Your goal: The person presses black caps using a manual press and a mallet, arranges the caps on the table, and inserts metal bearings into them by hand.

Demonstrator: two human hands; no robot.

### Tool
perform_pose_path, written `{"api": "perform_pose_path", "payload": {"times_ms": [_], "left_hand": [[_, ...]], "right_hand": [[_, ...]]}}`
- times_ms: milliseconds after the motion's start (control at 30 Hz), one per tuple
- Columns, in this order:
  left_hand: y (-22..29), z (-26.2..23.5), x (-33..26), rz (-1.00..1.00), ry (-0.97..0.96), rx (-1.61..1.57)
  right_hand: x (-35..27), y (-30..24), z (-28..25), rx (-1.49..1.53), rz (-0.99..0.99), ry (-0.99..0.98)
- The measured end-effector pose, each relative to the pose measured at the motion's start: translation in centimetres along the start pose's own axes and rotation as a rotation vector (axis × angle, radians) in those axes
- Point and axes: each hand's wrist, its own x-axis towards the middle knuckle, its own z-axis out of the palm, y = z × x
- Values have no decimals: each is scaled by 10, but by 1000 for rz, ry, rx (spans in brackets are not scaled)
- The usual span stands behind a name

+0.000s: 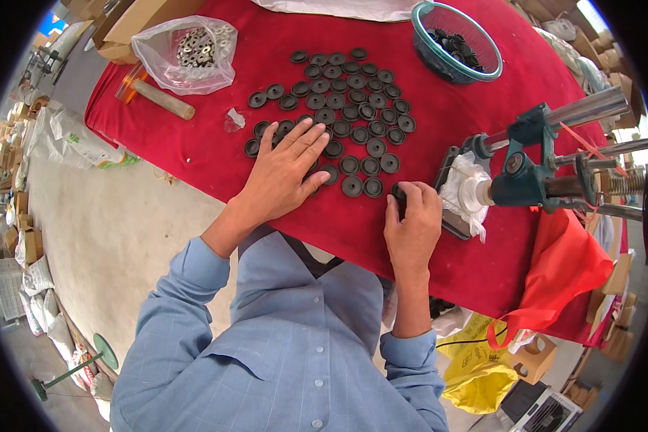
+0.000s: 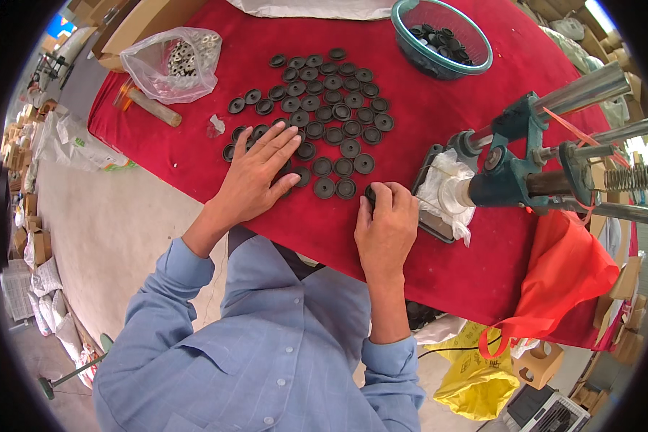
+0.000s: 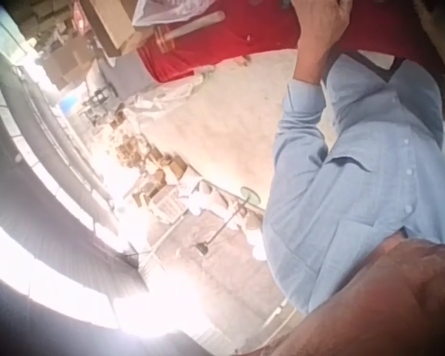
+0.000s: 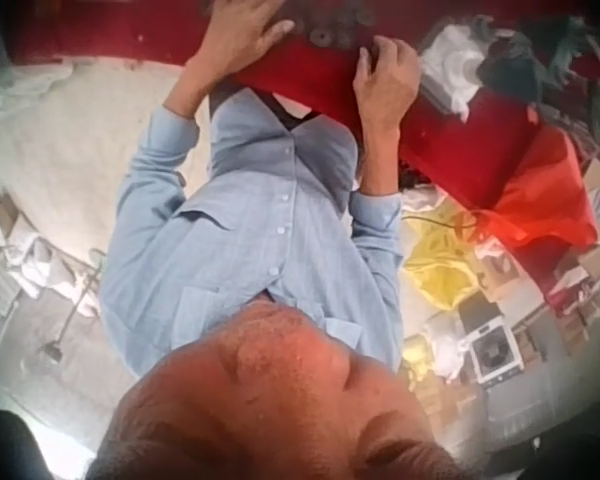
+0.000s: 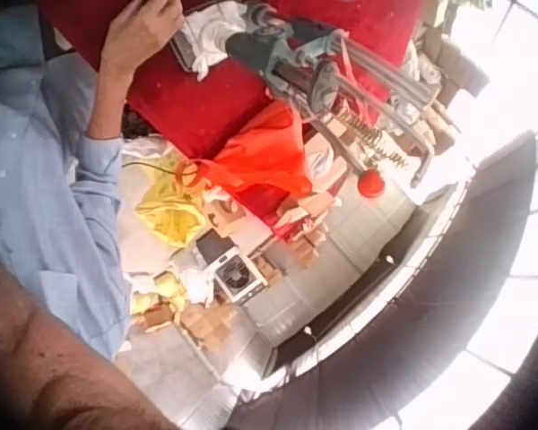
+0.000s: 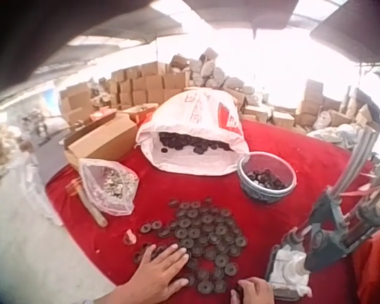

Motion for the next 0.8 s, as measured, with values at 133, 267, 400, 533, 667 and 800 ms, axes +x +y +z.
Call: {"api": "perform_pose_path", "payload": {"times_ms": [133,267,400,533,667,800], "left_hand": [[5,4,1,19,-38,8],[13,7,1,58,-59,4],[2,6,0,44,-76,107],[5,6,0,24,-75,79],[5,1,-3,-5,-21,-25],[-11,-14,-20,-102,82,-80]], "right_hand": [[-3,-1,0,3,35,-3],[-1,-1,1,-9,26,13],[0,1,2,-21,26,23],[2,-3,3,29,32,-7],[2,0,6,145,42,14],[2,4,2,224,88,19]]}}
